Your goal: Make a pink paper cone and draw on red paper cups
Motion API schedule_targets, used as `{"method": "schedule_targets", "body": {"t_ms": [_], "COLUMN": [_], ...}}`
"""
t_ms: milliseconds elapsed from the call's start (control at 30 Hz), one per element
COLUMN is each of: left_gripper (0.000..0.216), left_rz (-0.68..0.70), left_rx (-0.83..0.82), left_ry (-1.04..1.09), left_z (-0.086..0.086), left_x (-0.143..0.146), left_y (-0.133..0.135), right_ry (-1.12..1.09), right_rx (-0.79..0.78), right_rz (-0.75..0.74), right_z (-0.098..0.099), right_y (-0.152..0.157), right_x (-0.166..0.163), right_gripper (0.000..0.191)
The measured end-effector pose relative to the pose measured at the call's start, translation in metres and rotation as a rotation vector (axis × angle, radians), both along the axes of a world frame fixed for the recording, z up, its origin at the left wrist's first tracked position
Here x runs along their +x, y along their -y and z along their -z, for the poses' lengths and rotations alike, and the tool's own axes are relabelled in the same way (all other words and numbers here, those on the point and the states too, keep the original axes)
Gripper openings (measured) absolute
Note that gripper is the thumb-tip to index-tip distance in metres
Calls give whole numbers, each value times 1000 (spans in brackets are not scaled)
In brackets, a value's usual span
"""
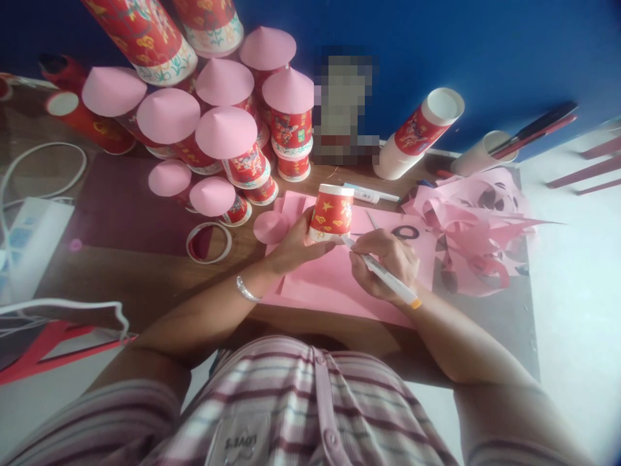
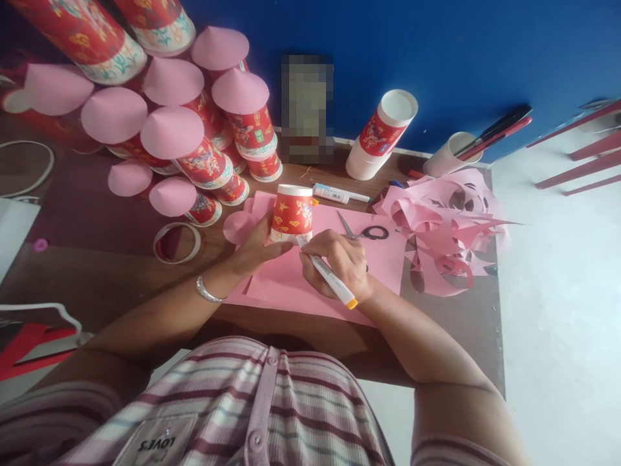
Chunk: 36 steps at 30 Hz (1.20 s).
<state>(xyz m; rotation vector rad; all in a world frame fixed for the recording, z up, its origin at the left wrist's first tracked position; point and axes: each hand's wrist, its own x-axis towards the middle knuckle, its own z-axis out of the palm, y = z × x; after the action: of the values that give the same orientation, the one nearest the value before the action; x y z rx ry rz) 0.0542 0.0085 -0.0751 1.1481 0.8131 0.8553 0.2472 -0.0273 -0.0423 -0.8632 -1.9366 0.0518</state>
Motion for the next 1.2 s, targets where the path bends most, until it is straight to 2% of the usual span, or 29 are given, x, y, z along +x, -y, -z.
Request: {"method": "schedule_targets", "body": {"t_ms": [733, 1200], "left_gripper": [65, 60], "left_rz": [-2, 10], "left_rx": [6, 8], "left_ry": [-30, 26], "left_z": [4, 6], "left_x": [0, -2], "left_y": [-1, 0], "right_ry": [54, 59], "right_rx": [10, -104], "right_rz": [17, 3], "right_z": [-1, -13], "right_y": [3, 7], "right_x": [-1, 0], "right_gripper": [13, 18]}}
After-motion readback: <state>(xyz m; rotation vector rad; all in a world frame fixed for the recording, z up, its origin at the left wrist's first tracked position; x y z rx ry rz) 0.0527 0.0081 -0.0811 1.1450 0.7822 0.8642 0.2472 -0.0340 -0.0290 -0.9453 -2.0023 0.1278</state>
